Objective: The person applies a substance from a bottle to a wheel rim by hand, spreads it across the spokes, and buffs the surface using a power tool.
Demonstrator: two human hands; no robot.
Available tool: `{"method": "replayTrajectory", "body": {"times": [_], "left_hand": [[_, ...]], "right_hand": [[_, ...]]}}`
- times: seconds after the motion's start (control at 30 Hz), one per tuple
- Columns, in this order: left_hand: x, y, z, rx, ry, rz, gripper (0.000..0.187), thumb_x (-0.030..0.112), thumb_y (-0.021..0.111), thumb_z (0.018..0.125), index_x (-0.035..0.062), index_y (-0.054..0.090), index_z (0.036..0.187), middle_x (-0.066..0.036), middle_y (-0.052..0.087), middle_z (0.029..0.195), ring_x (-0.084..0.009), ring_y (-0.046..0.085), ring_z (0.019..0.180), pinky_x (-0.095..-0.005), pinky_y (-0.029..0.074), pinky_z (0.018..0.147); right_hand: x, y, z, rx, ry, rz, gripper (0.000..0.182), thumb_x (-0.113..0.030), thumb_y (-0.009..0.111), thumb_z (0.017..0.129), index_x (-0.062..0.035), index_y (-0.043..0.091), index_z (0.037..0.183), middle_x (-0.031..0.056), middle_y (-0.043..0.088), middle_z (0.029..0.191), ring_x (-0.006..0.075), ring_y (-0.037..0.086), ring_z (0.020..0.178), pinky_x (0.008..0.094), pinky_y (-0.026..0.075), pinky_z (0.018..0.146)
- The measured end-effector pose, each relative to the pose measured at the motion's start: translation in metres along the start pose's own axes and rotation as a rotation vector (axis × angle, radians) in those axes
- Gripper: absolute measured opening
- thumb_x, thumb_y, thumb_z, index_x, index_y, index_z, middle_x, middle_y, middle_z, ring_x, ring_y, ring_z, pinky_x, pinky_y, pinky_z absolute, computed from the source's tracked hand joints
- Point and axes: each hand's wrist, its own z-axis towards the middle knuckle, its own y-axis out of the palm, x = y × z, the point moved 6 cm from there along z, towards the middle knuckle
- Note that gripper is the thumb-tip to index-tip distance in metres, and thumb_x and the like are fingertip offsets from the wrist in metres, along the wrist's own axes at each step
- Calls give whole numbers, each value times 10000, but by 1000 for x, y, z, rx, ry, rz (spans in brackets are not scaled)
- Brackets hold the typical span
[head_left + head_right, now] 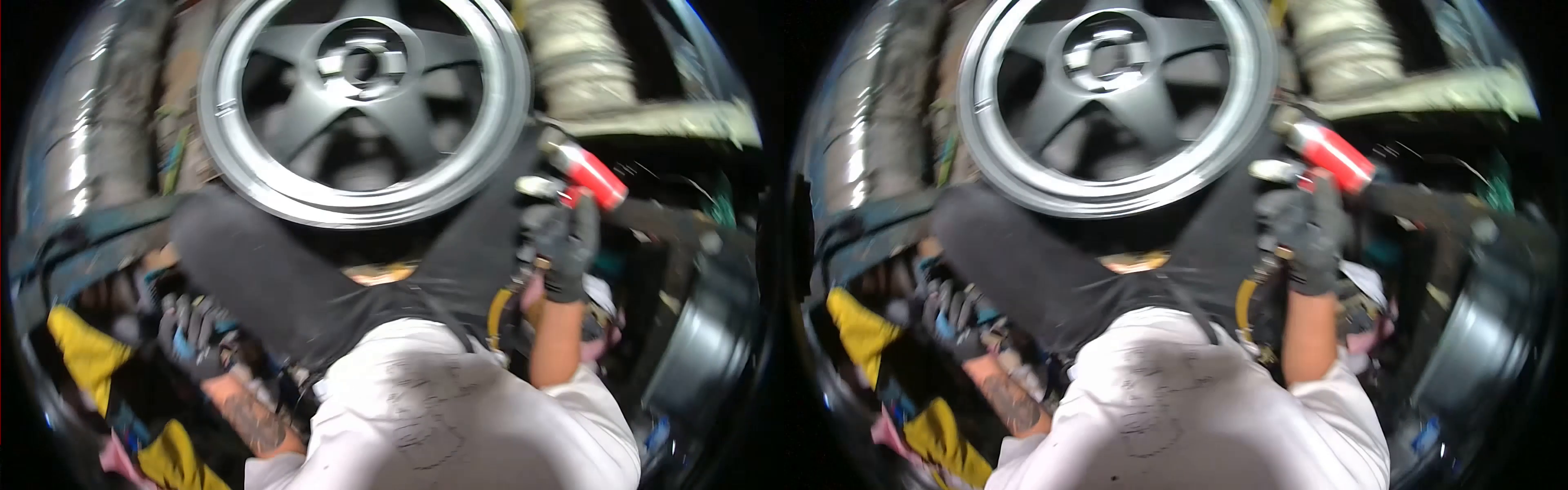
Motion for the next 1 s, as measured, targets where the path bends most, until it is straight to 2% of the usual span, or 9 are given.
{"method": "replayTrajectory", "body": {"times": [0.03,0.07,0.1,0.13,0.17,0.23,0.4,0.57,1.0], "left_hand": [[-16,31,-3,-144,-104,120,146,130,612,996,58,496,1048,-26,468,675,-100,472,439,-191,382,392],[-46,65,-6,-235,-165,158,213,136,659,984,48,495,1089,-54,528,720,-103,521,475,-231,420,402],[-75,71,-4,-299,-153,340,228,120,688,967,40,524,1104,-60,552,732,-93,537,510,-232,433,419],[-98,80,-1,-359,-125,537,246,103,717,951,32,553,1120,-66,575,744,-83,553,545,-233,445,437],[-136,106,2,-392,-249,833,255,101,747,932,31,593,1122,-60,588,751,-79,568,587,-240,466,479],[-217,172,5,-724,-55,1215,254,84,806,883,39,683,1100,-26,609,751,-65,597,700,-262,504,590],[-320,207,-16,-874,229,1509,259,166,844,838,109,734,1065,-61,685,837,-158,638,627,-307,526,611],[-322,214,-25,-945,567,1547,255,200,857,821,135,747,1042,-34,684,823,-189,629,610,-326,498,578],[-328,210,-16,-892,600,1551,256,214,865,775,119,627,781,-39,527,673,-226,560,550,-366,415,518]], "right_hand": [[-3,2,-1,29,14,-31,595,-525,414,1093,26,588,1235,181,705,876,215,637,566,298,515,474],[-3,5,0,39,35,-59,629,-576,411,1088,12,606,1200,169,713,812,230,644,513,298,516,425],[-11,18,-5,157,30,-119,789,-628,421,1058,75,719,862,151,710,700,187,590,406,270,477,389],[-1,13,-2,106,66,-117,750,-640,361,1073,38,680,1048,141,696,695,206,601,416,294,498,365],[-5,16,-2,106,36,-126,757,-648,363,1069,39,680,1037,140,701,705,201,598,412,292,497,365],[-9,22,-2,82,-15,-153,766,-664,371,1061,38,675,1038,139,706,714,194,594,408,290,497,365],[-14,25,-5,110,-46,-117,753,-700,429,1030,15,633,1147,136,726,760,171,668,534,256,552,487],[-15,30,-9,162,-171,-23,665,-720,447,1012,-70,586,1004,177,713,1002,190,699,694,289,568,588],[-10,37,-4,169,-130,-48,624,-680,428,1041,-76,575,1003,125,695,896,177,698,682,279,558,598]]}}
